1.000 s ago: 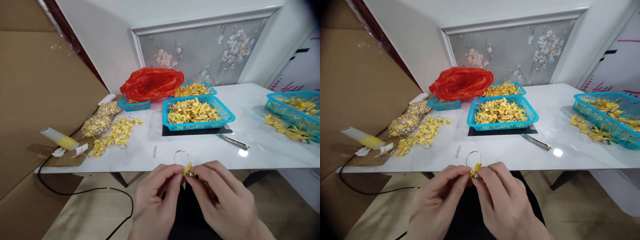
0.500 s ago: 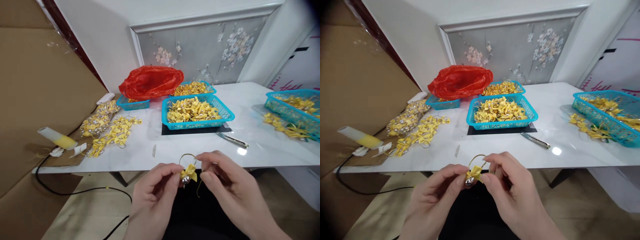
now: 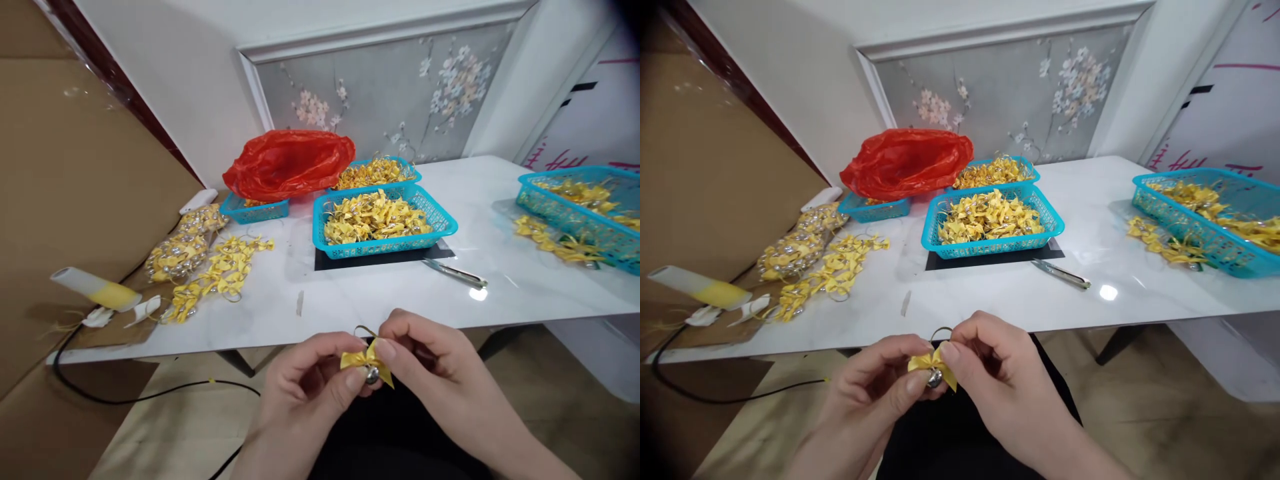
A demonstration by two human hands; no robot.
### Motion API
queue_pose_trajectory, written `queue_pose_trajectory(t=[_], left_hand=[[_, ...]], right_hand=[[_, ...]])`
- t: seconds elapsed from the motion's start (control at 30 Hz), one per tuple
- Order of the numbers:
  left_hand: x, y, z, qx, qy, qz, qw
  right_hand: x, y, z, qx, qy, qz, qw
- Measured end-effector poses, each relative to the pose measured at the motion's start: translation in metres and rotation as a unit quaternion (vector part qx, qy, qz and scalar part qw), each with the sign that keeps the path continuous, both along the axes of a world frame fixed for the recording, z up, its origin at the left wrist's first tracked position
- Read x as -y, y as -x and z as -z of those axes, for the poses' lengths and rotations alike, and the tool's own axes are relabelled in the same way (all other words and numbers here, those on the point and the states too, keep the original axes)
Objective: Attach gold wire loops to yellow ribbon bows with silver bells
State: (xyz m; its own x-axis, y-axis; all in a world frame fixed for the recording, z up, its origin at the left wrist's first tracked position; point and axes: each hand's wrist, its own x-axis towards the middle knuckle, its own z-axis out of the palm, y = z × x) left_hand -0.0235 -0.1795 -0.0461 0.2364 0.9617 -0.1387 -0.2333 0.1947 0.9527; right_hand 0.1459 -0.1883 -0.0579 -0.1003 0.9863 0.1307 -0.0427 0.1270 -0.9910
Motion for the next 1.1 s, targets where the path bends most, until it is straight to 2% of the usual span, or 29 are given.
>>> queue_pose_trajectory(t=[0.13, 0.27, 0.43, 0.5, 0.57, 0.67, 0.8, 0.9, 1.1], left_hand=[[0.001, 0.003, 0.0, 0.018, 0.038, 0.011, 0.999], [0.002, 0.003, -0.002, 0.007, 0.045, -0.018, 0.999], [0.002, 0.002, -0.004, 0.042, 0.078, -0.055, 0.995], [0.001, 0.003, -0.003, 0.066, 0.102, -0.041, 0.992], [-0.001, 0.005, -0.002, 0.097, 0.13, -0.016, 0.987], [-0.002, 0.005, -0.001, 0.164, 0.202, 0.0, 0.966], [-0.001, 0.001, 0.003, 0.28, 0.307, -0.017, 0.91], [-0.002, -0.004, 0.005, 0.333, 0.33, -0.008, 0.883], [-0.006, -0.006, 0.004, 0.388, 0.343, -0.015, 0.856]], right_hand=[[0.002, -0.002, 0.003, -0.006, 0.004, -0.007, 1.0], [0.008, -0.01, 0.006, 0.037, -0.061, 0.045, 0.996], [0.021, -0.011, 0.012, 0.029, -0.103, 0.09, 0.99], [0.024, -0.009, 0.012, 0.036, -0.104, 0.098, 0.989], [0.023, -0.009, 0.011, 0.076, -0.117, 0.069, 0.988], [0.016, -0.008, 0.008, 0.125, -0.192, 0.045, 0.972], [0.008, -0.001, 0.006, 0.13, -0.264, 0.104, 0.95], [0.005, 0.005, 0.003, 0.151, -0.282, 0.119, 0.94], [0.004, 0.01, -0.005, 0.208, -0.307, 0.145, 0.917]])
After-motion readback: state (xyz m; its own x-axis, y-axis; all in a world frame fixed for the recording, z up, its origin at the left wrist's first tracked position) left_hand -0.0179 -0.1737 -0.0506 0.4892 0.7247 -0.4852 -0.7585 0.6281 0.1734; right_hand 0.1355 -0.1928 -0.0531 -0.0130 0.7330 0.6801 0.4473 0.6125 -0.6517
